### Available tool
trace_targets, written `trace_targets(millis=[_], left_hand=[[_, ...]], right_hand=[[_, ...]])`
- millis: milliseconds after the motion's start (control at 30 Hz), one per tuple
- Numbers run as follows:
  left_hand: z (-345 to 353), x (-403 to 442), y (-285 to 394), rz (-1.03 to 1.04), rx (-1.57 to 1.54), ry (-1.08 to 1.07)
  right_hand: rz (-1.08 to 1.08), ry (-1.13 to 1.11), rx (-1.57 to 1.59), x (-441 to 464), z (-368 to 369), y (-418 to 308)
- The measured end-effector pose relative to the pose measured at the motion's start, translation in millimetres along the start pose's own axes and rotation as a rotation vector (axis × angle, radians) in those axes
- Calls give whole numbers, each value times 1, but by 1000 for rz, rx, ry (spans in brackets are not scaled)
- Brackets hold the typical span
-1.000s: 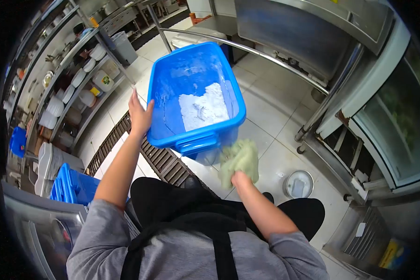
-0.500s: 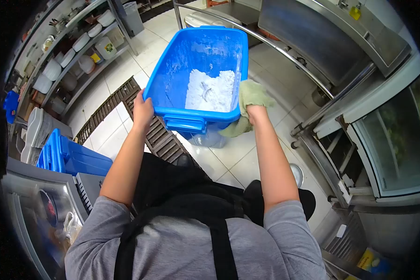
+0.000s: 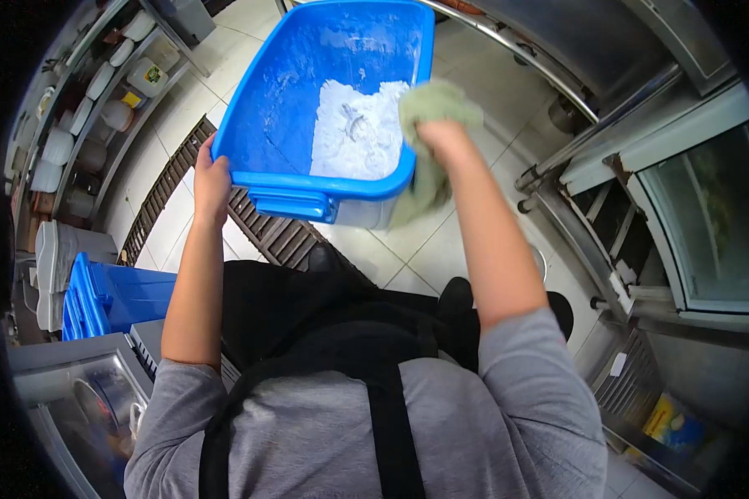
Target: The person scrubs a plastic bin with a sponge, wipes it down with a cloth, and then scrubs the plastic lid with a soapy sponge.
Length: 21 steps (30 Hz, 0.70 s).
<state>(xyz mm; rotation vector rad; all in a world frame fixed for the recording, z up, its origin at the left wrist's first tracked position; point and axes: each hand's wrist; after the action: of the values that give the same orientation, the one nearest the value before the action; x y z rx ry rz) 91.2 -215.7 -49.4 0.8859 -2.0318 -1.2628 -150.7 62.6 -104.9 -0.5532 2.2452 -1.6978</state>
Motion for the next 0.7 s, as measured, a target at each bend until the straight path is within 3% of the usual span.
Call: trace_targets(millis=[100,167,200,267,333,367,400,433,467,500,533,567,600,667,700], left_hand=[[5,7,-2,11,59,5],[13,12,-5,27,154,39],[16,15,-7,44,240,78],[17,14,-10,85,253,102],[26,1,-5,379,522,447],[27,-12,-5,502,543,478],[29,-37,4,676,605,481],[33,-59,3,688,536,421],[33,-74,-1,700,466,357],[25,-79,-5,688,470,366],[16,-84,-9,662,426,226],[10,-90,-12,634,376,88],[6,-97,-14,622,371,100],[0,-112,-14,813,416,-76],[1,-117,-13,812,425,-54]], right_hand=[[21,-19,-359,37,-6,-78],[-81,-63,-750,59,-8,-67],[-340,116,-677,58,-6,-51],[-598,288,-585,45,-3,-38],[-261,164,-498,18,0,-33],[-135,123,-418,-2,1,-32],[-242,113,-449,-33,-2,-26],[-350,106,-483,-64,-4,-20],[-602,104,-708,-93,-7,-14],[-714,185,-648,-117,-1,-17],[-820,265,-585,-138,6,-23],[-825,251,-589,-159,9,-30],[-792,219,-565,-175,10,-40],[-768,176,-543,-179,12,-49],[-812,10,-683,-173,12,-51]])
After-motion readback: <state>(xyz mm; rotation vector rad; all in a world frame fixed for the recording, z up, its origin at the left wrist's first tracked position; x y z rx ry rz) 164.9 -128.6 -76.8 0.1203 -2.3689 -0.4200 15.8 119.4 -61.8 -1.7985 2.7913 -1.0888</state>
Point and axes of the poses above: each hand's wrist, its own x-axis towards the middle knuckle, its own z-axis out of the palm, y = z × x, and after that the axes turned 9 degrees about x, right-handed
